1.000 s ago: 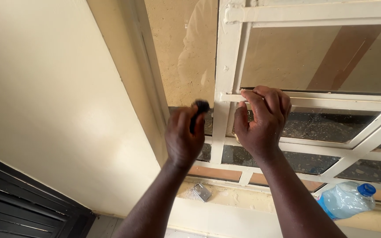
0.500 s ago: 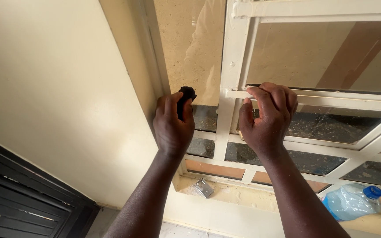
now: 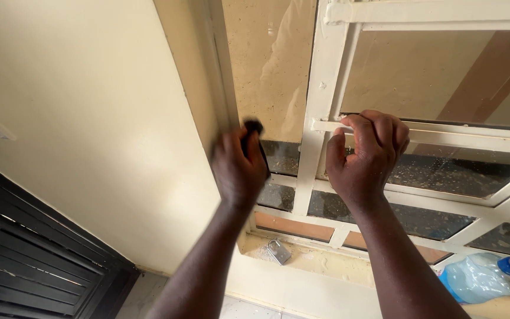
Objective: Cleaning the white metal frames and glass panes of a window using a wet cloth.
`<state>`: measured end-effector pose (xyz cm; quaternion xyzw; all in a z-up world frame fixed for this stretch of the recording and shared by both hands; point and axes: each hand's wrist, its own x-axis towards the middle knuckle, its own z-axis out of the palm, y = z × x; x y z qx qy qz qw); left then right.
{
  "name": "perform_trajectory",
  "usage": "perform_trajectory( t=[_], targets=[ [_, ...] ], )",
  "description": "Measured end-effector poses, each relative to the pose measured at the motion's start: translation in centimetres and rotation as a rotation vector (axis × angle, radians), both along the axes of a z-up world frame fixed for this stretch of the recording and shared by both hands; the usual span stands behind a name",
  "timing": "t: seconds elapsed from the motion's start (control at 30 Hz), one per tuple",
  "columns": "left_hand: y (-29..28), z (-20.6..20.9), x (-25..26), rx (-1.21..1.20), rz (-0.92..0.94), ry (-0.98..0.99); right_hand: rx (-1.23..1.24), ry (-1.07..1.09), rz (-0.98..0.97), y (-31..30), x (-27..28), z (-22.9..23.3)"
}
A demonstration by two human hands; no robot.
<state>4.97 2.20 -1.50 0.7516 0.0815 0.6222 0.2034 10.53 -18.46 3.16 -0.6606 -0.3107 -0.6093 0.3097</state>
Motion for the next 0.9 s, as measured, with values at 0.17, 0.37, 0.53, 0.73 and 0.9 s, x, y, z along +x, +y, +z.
perform_trajectory(
  t=[0.17,0.37,0.53,0.73,0.9],
  targets=[
    [-0.9,4.4,-0.5,0.037,0.084,-0.038,-0.015,0.002,0.021,-0.2,-0.1,0.0],
    [-2.0,-3.5,-0.7,-0.042,0.197,0.136,-0.012,0.013,0.013,-0.3,-0.3,0.2],
    [-2.0,-7.5,-1.2,-0.158,0.172,0.301,0.002,0.002,-0.008,-0.1,-0.5,0.1],
    [-1.3,-0.8,0.2,-0.095,0.150,0.089,-0.010,0.019,-0.023,-0.3,-0.6,0.2],
    [-1.6,1.5,-0.8,-0.065,0.125,0.064,0.006,0.023,-0.014,-0.2,-0.3,0.0]
  ],
)
